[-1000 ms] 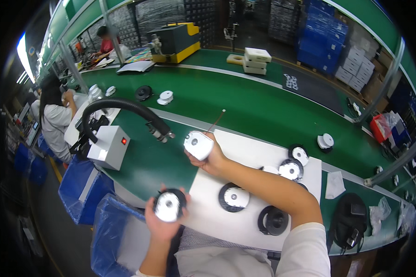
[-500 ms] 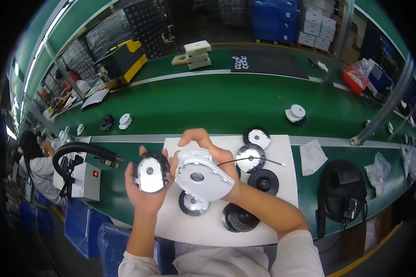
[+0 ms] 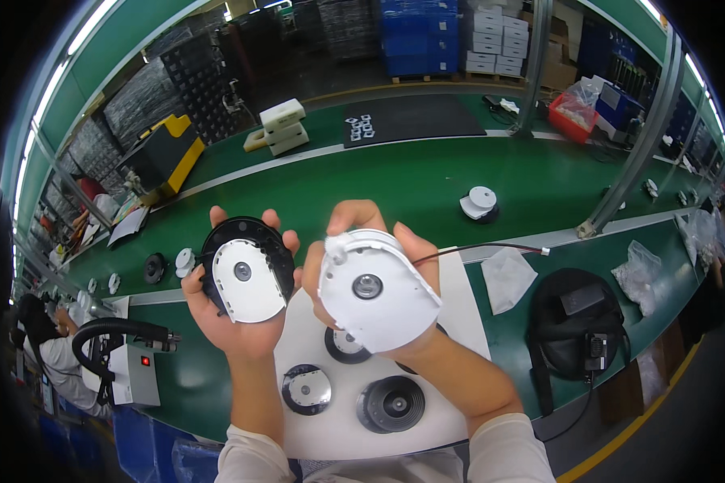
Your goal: The person assembles circular components by hand, joining white housings, black bases, and wiring harnesses.
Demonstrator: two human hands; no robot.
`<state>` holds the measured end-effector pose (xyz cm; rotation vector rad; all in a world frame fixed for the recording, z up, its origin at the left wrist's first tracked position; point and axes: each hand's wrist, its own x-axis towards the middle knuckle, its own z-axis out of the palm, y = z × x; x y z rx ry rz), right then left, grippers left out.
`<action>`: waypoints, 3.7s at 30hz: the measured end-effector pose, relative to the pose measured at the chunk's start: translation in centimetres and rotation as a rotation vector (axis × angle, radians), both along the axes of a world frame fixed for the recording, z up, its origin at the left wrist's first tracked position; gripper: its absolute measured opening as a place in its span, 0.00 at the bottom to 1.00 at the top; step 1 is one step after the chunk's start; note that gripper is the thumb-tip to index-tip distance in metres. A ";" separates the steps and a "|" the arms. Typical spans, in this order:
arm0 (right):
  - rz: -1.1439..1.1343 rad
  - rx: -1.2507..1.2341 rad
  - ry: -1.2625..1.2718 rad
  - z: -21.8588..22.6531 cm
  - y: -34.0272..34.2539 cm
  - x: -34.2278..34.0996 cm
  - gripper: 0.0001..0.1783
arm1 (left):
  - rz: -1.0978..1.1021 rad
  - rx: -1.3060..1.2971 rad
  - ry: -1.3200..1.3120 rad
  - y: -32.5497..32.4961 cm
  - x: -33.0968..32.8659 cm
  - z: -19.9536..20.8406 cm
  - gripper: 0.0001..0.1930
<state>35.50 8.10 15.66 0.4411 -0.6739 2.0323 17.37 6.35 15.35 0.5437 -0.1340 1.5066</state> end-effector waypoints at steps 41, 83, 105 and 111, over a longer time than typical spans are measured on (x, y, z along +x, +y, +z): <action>-1.856 1.178 -1.072 -0.9 0.6 -2.4 0.28 | 0.540 0.135 0.890 -1.6 2.5 -0.7 0.45; -1.544 1.191 -0.673 -3.0 4.7 -2.9 0.36 | 0.271 0.276 0.978 -0.2 2.0 -0.5 0.60; -1.870 1.284 -0.738 -3.9 3.9 -2.8 0.32 | 0.785 0.760 1.005 2.3 -0.9 -1.7 0.40; -1.873 1.323 -0.776 -3.8 3.6 -2.6 0.30 | 0.723 0.917 1.079 2.5 -2.0 -1.3 0.49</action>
